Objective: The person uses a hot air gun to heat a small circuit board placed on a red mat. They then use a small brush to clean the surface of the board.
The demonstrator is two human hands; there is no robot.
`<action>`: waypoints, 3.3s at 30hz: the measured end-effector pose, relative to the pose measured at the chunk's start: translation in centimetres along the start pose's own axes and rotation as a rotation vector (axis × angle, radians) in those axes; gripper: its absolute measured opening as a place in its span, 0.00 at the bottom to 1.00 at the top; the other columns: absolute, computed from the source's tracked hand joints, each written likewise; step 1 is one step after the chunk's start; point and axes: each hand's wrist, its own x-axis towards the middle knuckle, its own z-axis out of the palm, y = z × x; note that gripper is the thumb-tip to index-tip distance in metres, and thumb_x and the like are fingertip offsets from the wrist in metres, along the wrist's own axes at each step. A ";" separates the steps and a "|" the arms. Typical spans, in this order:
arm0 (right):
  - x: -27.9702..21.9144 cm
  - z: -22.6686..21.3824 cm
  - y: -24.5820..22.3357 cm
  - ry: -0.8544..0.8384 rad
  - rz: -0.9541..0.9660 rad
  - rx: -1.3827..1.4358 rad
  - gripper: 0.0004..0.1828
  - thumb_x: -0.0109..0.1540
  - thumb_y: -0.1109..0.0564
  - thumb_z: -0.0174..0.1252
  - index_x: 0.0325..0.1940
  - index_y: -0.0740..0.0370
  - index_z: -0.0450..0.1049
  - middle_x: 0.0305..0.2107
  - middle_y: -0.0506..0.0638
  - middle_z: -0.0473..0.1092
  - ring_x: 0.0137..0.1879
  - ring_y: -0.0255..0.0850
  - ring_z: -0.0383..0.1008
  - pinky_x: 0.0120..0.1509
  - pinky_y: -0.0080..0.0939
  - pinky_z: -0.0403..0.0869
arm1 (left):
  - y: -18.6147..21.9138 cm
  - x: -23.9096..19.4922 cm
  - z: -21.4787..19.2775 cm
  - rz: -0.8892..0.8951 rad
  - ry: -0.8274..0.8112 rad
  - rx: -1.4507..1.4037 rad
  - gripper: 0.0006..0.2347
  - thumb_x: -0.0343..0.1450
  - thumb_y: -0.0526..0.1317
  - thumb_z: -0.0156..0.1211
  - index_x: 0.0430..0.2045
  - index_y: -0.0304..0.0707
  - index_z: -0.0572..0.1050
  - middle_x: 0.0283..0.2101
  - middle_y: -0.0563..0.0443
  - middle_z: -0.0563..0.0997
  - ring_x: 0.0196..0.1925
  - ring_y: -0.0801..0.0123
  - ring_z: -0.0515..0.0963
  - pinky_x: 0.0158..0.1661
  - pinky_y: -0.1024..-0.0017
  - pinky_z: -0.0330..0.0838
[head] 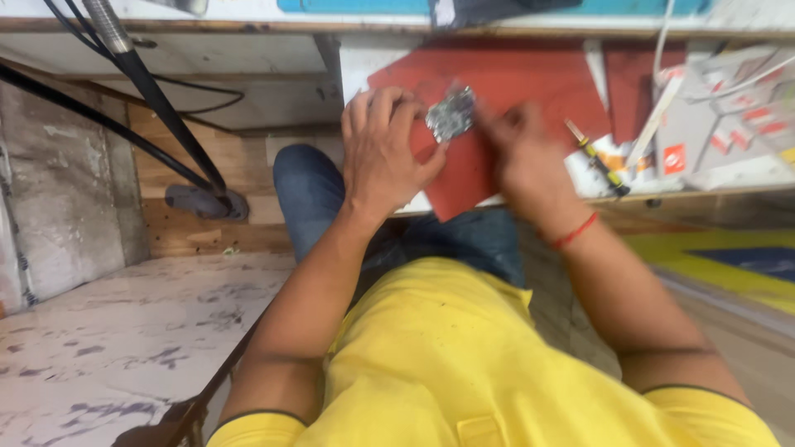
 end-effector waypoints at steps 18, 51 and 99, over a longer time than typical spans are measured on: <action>-0.7 0.8 0.2 -0.035 -0.036 0.013 0.32 0.64 0.69 0.47 0.73 0.59 0.70 0.48 0.65 0.69 0.43 0.62 0.75 0.45 0.56 0.75 | -1.0 -0.6 0.6 0.036 0.030 -0.013 0.20 0.62 0.46 0.78 0.42 0.42 0.75 0.52 0.51 0.69 0.61 0.53 0.64 0.63 0.52 0.56; -0.5 0.7 0.5 -0.058 0.007 -0.049 0.36 0.60 0.70 0.49 0.74 0.57 0.68 0.47 0.66 0.70 0.39 0.62 0.75 0.43 0.57 0.76 | -0.7 -0.3 0.7 0.005 0.022 -0.021 0.19 0.61 0.46 0.77 0.41 0.42 0.77 0.52 0.52 0.70 0.61 0.53 0.65 0.63 0.52 0.56; -1.5 1.0 -0.8 -0.102 0.115 0.032 0.35 0.61 0.67 0.46 0.73 0.55 0.64 0.46 0.66 0.70 0.41 0.65 0.74 0.44 0.60 0.74 | -0.9 -1.7 -0.1 0.016 0.058 -0.044 0.20 0.60 0.45 0.75 0.41 0.36 0.78 0.51 0.45 0.71 0.59 0.50 0.67 0.59 0.53 0.64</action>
